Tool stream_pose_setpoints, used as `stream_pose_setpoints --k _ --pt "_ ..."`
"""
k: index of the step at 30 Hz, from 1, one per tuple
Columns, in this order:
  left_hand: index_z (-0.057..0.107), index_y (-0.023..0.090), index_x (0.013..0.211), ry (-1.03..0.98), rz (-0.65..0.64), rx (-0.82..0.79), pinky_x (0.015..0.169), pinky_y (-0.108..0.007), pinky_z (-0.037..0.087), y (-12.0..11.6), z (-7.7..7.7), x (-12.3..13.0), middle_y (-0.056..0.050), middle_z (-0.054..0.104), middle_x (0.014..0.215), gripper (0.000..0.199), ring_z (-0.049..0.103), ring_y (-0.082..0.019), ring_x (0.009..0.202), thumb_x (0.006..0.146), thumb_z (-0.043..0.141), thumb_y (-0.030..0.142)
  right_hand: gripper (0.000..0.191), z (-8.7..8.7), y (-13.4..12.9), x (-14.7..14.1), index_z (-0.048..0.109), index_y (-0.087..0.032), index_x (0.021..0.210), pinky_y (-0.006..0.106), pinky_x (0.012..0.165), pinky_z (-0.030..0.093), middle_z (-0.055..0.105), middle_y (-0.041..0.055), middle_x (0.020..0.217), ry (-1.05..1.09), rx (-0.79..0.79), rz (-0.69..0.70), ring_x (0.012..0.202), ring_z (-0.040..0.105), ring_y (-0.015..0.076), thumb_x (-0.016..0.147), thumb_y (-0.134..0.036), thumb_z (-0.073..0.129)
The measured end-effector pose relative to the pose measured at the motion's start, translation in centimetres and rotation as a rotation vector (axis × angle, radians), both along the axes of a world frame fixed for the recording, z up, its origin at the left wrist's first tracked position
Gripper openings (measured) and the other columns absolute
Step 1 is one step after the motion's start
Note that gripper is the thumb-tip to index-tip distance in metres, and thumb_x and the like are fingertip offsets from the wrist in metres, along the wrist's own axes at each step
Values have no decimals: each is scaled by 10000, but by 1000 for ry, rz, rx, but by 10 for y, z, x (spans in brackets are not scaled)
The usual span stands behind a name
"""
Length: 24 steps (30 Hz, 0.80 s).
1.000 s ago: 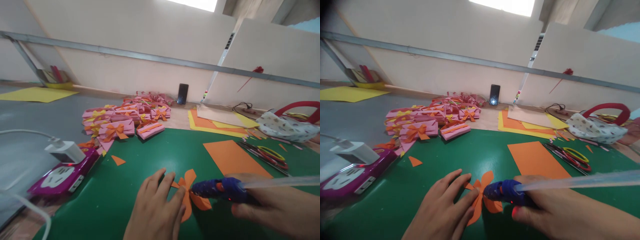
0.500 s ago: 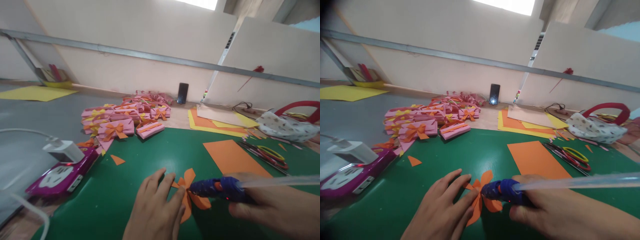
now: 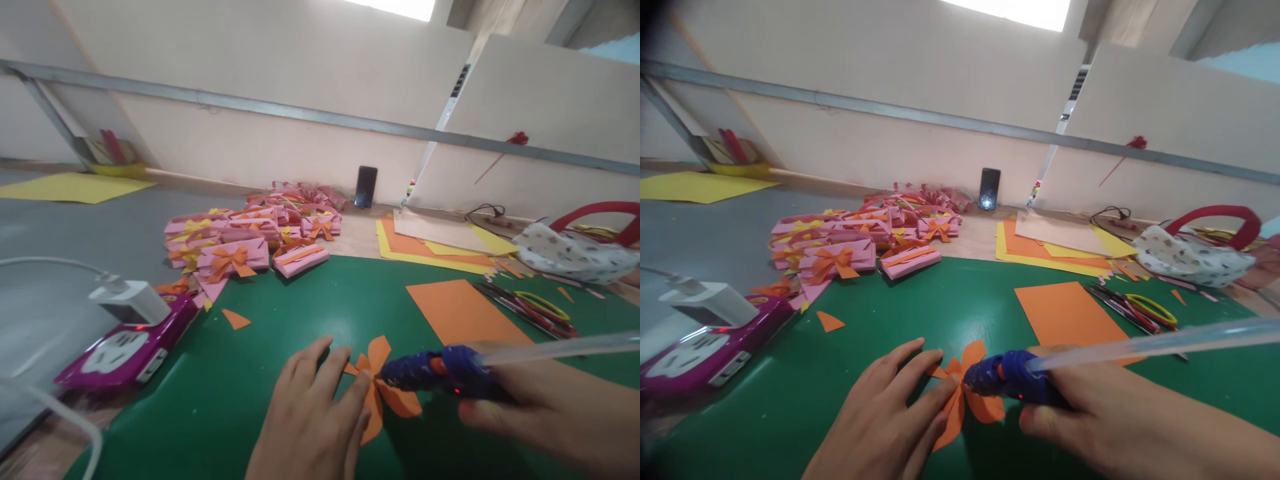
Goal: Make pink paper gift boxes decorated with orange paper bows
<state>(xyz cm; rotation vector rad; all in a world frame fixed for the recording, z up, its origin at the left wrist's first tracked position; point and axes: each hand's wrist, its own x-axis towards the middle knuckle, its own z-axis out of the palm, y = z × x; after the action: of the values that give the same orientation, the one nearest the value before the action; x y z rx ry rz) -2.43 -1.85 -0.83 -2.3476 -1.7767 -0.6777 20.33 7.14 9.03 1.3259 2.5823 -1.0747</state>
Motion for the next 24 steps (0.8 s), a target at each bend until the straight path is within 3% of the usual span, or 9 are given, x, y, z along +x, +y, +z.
stream_pose_setpoints --k 4,8,16,24 --pt "586 309 1092 -3 0 1 884 -461 470 -1 -1 -1 -19 593 1186 270 477 -283 1157 860 449 288 354 2 -1 -2 610 -330 1171 262 806 522 680 -32 1079 -36 -159 29 954 628 224 833 -413 542" --pt "586 307 1090 -2 1 -4 878 -465 472 -1 -1 -1 -20 592 1186 268 479 -286 1152 861 446 286 361 8 -4 -5 600 -331 1184 273 851 503 670 -32 1105 0 -158 0 966 621 223 835 -404 543" --pt "583 309 1099 6 -6 -10 874 -475 471 1 0 0 -26 588 1191 275 483 -289 1145 856 457 285 354 8 -1 -6 600 -328 1185 229 790 519 687 -36 1054 -14 -208 -5 948 626 212 843 -380 531" --pt "586 319 1099 -8 -14 -14 866 -461 477 0 1 -1 -17 595 1173 275 491 -277 1133 857 459 287 342 13 -7 -12 616 -305 1164 278 797 515 686 7 1040 -8 -107 37 913 629 238 847 -369 503"
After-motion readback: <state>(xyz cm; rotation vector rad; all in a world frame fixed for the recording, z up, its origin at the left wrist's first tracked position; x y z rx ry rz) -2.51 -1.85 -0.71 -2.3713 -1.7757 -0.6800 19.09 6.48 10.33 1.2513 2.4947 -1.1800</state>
